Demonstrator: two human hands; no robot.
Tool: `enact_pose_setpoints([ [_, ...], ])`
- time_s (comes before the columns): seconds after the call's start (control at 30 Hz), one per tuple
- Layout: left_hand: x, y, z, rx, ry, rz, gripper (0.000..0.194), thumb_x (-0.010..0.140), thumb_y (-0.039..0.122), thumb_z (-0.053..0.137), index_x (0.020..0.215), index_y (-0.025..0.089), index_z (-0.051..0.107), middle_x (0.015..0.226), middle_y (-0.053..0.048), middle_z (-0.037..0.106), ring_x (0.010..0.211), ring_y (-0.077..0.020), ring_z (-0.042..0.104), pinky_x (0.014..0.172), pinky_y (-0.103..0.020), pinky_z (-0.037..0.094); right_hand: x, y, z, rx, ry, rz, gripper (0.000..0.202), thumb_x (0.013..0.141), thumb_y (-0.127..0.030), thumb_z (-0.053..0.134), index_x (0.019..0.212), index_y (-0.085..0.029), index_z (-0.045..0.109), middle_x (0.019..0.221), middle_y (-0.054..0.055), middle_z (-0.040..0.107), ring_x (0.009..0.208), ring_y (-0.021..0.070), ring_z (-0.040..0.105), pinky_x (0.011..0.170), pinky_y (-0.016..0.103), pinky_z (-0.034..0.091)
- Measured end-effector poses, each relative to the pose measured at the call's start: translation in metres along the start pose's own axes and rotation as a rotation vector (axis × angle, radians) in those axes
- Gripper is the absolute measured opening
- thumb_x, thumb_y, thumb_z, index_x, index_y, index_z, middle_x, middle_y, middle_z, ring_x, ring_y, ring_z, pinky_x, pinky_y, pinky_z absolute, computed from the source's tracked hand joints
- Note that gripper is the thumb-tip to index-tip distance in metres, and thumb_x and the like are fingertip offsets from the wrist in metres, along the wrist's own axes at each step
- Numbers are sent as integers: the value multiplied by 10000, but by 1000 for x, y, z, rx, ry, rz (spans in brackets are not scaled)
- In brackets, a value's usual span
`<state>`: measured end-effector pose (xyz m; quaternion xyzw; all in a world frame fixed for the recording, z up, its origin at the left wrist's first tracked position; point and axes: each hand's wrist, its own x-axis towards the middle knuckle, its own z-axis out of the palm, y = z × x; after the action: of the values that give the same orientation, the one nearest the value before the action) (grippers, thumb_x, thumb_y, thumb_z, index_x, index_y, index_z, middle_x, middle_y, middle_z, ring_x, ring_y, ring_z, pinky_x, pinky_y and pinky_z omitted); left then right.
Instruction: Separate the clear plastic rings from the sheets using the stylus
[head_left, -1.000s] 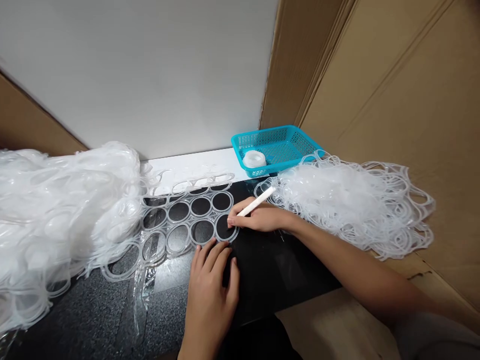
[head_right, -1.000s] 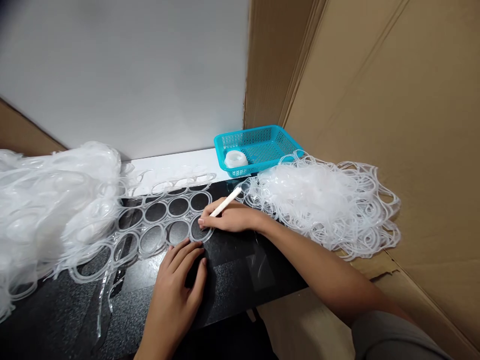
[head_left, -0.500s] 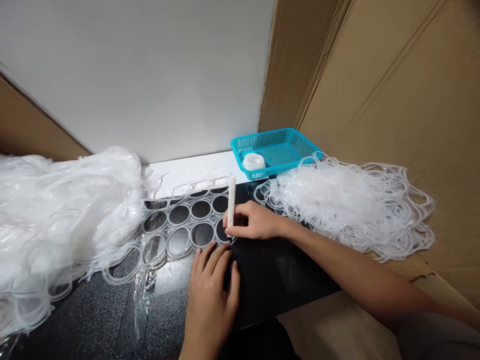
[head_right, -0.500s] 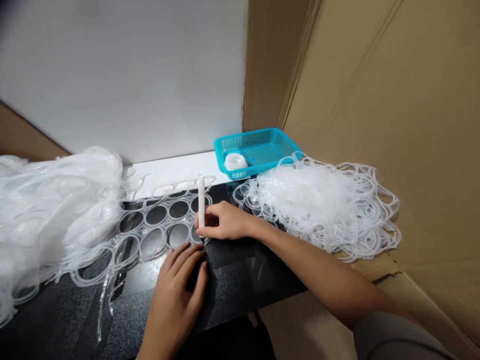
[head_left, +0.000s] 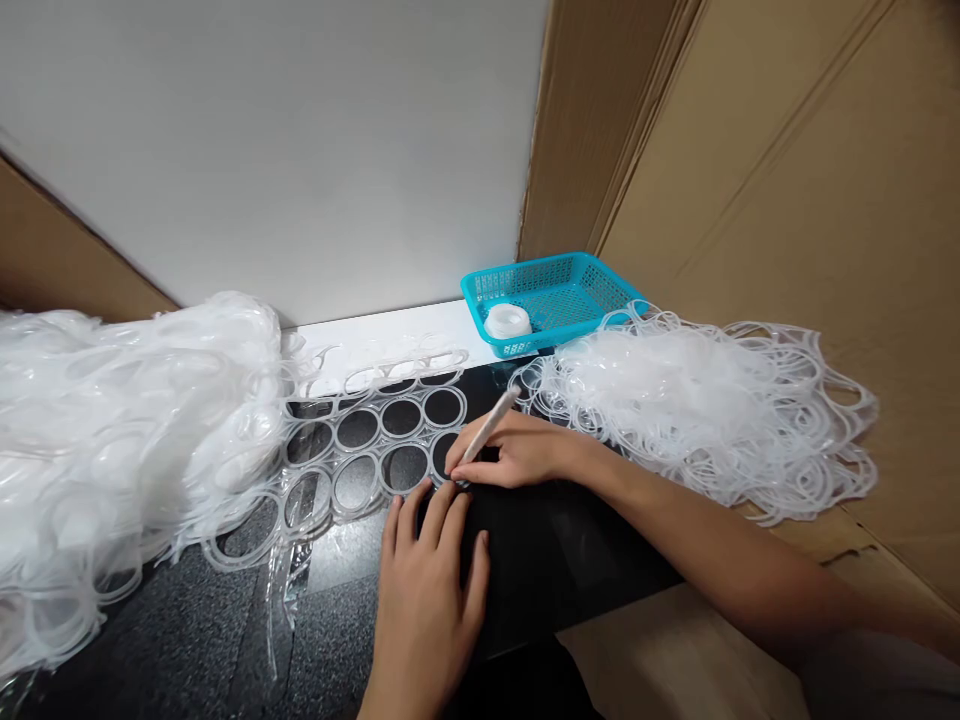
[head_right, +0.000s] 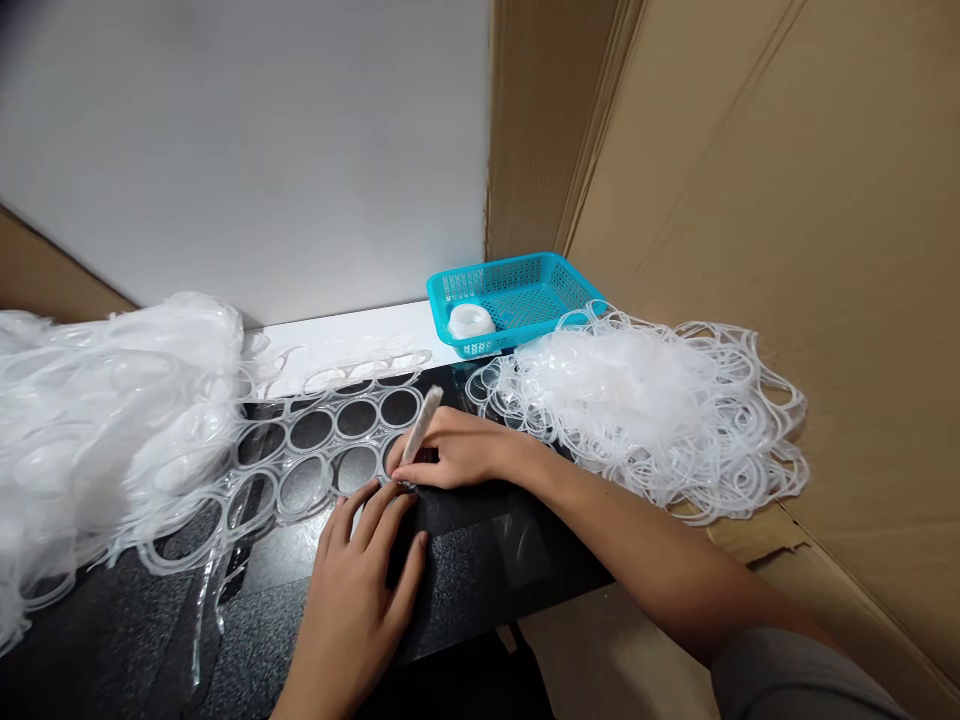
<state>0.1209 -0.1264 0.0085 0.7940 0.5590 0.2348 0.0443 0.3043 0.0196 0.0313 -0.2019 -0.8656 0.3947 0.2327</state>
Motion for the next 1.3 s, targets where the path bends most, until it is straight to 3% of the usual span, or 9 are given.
enact_pose_setpoints([
  [0.13,1,2,0,-14,7,-15,344,993,276,589,1333,231,617,1391,-84,667,1345,-344,539,1184,-644,415,0,5,1,-227,-49,-221,240,1035,-183,560,1131,-201,780,1164,77,802,1055,188,741,937,313,557],
  [0.23,1,1,0,-61,15,-44,284,997,264,583,1275,232,631,1360,-85,668,1319,-326,552,1182,-628,423,2,10,4,-424,-27,-271,279,1056,-180,526,1199,-210,763,1232,82,789,1054,197,741,911,341,545],
  [0.5,0,0,-4,-115,3,-12,240,1005,245,577,1234,260,646,1279,-69,692,1258,-304,585,1121,-571,471,4,18,3,-523,384,14,215,1048,-225,611,1138,-227,806,1112,52,832,933,198,765,878,362,468],
  [0.6,0,1,-6,-133,-19,-8,235,1015,248,573,1238,269,645,1288,-68,686,1249,-296,587,1078,-538,495,4,17,2,-464,445,152,200,1025,-241,640,1090,-261,828,1073,37,838,914,203,765,924,380,468],
  [0.87,-5,1,-8,-196,-25,-52,225,1030,257,559,1239,289,635,1301,-59,678,1255,-280,589,1070,-512,494,3,1,-13,-122,142,197,184,1022,-262,638,1062,-250,818,1134,30,814,1077,205,739,963,345,551],
  [1.0,0,2,-13,-248,87,-203,380,1034,346,546,1407,272,549,1394,-111,621,1250,-285,605,1033,-477,527,2,-3,-13,15,101,168,177,1009,-237,658,1090,-257,813,1153,31,809,1083,195,744,968,337,572],
  [1.1,21,0,-23,-274,140,-337,508,994,451,580,1447,227,522,1390,-139,623,1157,-290,641,964,-455,550,3,-4,-11,46,68,123,180,1010,-237,657,1104,-253,809,1153,34,809,1082,197,743,962,339,574],
  [1.23,58,-8,-30,-415,-66,-416,462,943,472,592,1304,192,661,1064,-86,757,778,-218,672,757,-373,549,2,-2,-9,53,51,135,179,1015,-224,651,1105,-259,802,1120,24,808,1055,189,738,952,333,567],
  [1.3,70,-13,-30,-497,-138,-462,386,931,434,576,1185,184,725,927,-65,774,713,-210,675,698,-341,520,2,-2,-9,44,93,119,171,1015,-209,651,1081,-246,804,1124,32,788,1044,182,723,950,326,560],
])
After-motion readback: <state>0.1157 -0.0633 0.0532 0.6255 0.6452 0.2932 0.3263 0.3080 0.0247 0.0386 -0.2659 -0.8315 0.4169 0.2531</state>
